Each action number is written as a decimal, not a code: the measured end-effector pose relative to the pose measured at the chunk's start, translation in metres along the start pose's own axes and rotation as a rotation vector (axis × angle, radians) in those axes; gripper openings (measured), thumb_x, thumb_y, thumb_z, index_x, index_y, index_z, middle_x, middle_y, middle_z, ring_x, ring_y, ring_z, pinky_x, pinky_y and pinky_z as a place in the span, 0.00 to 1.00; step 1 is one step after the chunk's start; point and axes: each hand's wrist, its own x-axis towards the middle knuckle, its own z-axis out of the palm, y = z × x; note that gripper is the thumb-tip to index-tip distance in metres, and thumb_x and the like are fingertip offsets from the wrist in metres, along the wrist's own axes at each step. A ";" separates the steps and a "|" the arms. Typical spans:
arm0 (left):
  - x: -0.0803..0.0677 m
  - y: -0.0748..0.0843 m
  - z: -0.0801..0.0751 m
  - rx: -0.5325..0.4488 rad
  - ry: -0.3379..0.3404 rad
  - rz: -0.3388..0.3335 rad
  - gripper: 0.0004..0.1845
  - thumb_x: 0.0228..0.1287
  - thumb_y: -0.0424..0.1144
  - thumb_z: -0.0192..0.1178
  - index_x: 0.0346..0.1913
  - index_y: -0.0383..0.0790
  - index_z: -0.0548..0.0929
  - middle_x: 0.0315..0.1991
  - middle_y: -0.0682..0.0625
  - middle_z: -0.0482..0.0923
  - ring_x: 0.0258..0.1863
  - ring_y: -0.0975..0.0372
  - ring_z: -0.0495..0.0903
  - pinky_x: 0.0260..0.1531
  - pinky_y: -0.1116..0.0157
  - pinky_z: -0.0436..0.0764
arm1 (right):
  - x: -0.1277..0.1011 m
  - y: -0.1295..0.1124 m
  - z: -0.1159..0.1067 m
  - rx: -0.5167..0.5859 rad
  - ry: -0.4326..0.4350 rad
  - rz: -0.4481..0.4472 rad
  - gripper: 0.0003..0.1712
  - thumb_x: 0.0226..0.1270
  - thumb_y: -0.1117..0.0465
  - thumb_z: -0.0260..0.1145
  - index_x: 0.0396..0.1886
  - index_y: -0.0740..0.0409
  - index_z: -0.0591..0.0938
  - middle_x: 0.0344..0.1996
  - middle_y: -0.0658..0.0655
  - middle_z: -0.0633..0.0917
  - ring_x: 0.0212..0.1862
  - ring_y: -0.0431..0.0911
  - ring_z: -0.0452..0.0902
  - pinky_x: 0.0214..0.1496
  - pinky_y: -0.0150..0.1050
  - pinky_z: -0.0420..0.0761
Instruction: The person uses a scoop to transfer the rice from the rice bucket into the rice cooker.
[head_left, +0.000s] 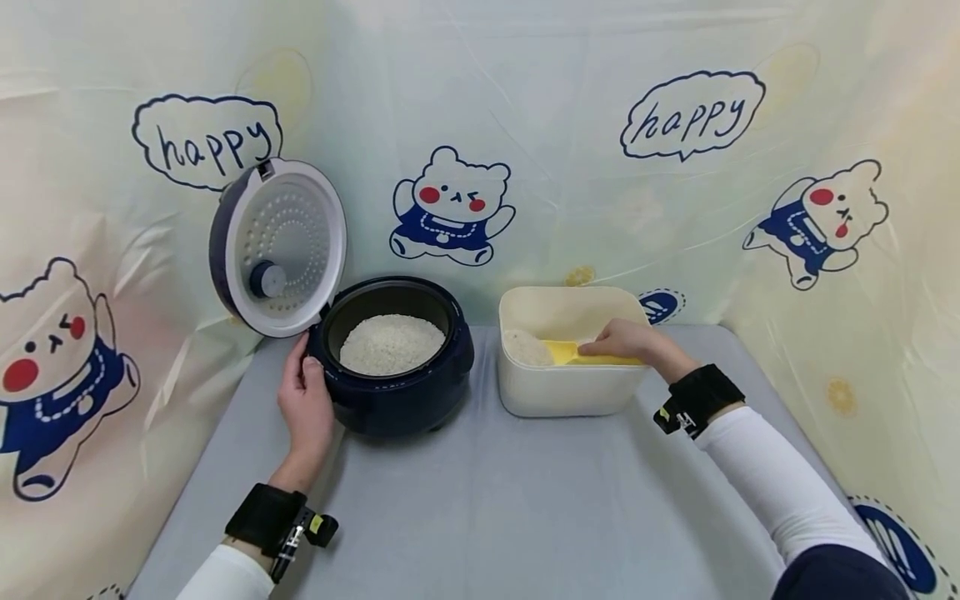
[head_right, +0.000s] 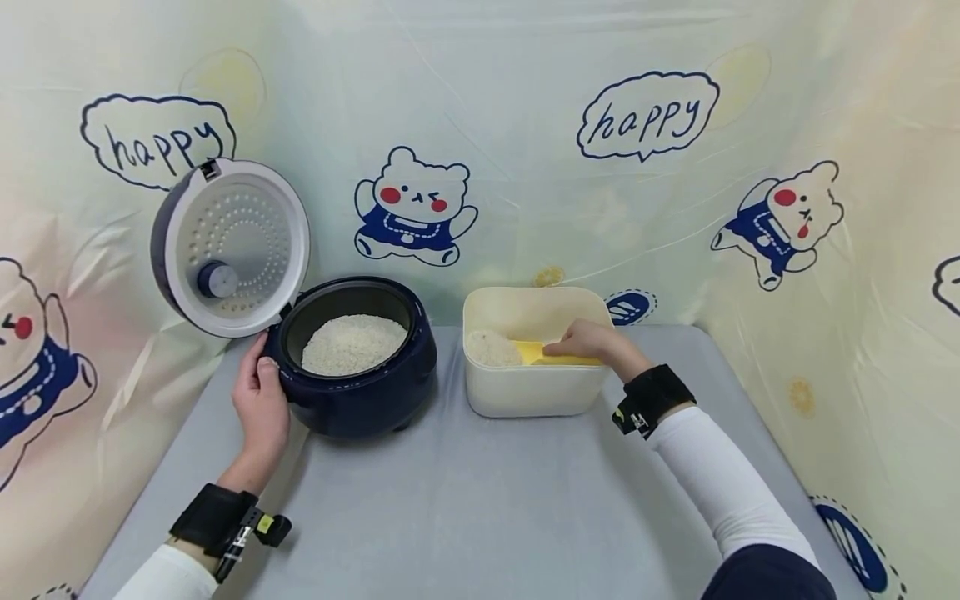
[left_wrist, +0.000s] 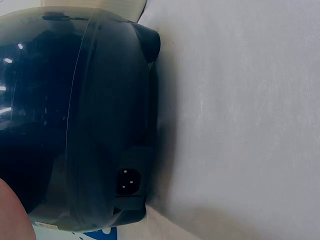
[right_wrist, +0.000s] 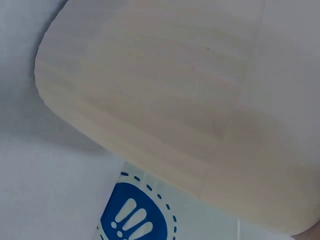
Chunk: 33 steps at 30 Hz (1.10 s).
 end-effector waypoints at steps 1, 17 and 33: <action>0.000 0.001 0.000 -0.001 0.000 -0.001 0.25 0.80 0.35 0.42 0.74 0.34 0.74 0.72 0.40 0.73 0.66 0.69 0.70 0.64 0.74 0.66 | 0.000 -0.001 -0.001 0.007 -0.005 -0.007 0.25 0.75 0.44 0.66 0.23 0.57 0.87 0.15 0.46 0.65 0.23 0.42 0.67 0.31 0.36 0.65; 0.011 -0.039 0.004 0.011 0.031 0.023 0.24 0.80 0.36 0.46 0.72 0.44 0.78 0.70 0.48 0.77 0.66 0.67 0.72 0.62 0.75 0.67 | -0.006 0.001 -0.005 0.083 -0.016 -0.022 0.26 0.75 0.41 0.65 0.30 0.58 0.91 0.16 0.46 0.72 0.25 0.42 0.72 0.32 0.35 0.69; 0.014 -0.039 0.002 0.011 0.032 0.002 0.24 0.81 0.39 0.45 0.74 0.44 0.77 0.71 0.47 0.75 0.67 0.66 0.71 0.62 0.74 0.67 | -0.021 -0.009 -0.027 0.165 -0.007 -0.054 0.26 0.77 0.43 0.64 0.25 0.56 0.87 0.14 0.46 0.70 0.20 0.41 0.67 0.28 0.33 0.67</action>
